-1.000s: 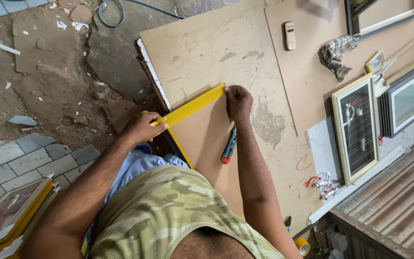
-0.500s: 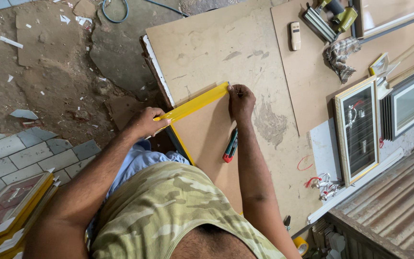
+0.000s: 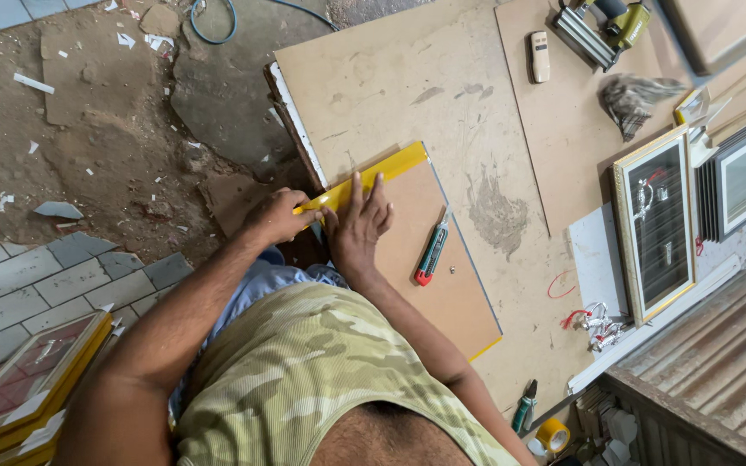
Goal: The person applies yellow tape along the edges of rectangular frame boards, cuts the tape with a utility knife, and smooths it down. They repeat this process on multiple boards, stacking finished units aside.
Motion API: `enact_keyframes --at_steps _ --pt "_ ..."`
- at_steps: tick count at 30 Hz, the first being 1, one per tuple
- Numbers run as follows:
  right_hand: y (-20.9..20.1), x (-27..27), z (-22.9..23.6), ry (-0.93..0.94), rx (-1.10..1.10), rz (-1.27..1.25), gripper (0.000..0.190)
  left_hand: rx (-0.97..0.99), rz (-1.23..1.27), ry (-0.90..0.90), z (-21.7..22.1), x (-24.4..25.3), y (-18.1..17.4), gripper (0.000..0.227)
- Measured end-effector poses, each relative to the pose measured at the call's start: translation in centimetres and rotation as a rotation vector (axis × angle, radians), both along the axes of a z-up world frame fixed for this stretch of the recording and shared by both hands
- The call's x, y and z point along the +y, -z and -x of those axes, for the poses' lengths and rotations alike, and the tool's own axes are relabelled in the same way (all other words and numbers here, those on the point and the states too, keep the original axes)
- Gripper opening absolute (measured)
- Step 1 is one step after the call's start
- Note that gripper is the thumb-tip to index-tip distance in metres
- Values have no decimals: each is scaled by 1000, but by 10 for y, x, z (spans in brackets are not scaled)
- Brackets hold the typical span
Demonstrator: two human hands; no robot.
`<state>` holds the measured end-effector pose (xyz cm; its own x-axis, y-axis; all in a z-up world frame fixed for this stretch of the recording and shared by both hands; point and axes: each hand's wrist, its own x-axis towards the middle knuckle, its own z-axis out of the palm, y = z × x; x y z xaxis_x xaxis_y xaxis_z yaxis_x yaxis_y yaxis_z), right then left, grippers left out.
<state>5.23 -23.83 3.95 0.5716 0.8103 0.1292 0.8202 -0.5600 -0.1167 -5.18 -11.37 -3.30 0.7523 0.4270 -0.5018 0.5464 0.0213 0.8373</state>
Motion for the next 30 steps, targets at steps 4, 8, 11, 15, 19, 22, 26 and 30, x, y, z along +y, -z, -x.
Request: enact_keyframes --at_steps 4,8,11,15,19,22,26,30 --pt "2 -26 -33 149 -18 -84 102 38 33 32 0 8 -6 40" --pt "-12 -85 -79 556 -151 -114 94 139 -68 107 1 11 -7 47" --pt "-17 -119 -89 730 170 -117 64 116 -92 125 3 11 -7 45" --pt "-15 -118 -74 522 439 -300 37 -1 57 61 5 10 -7 45" --pt "-20 -88 -35 56 404 -132 28 4 95 73 13 10 -11 38" --pt "-28 -61 -13 -55 373 100 33 -29 96 70 13 15 -17 34" --pt "-35 -40 2 -175 291 251 34 -34 65 75 15 16 -21 31" --pt "-38 -37 7 -202 267 322 33 -55 86 64 15 15 -19 30"
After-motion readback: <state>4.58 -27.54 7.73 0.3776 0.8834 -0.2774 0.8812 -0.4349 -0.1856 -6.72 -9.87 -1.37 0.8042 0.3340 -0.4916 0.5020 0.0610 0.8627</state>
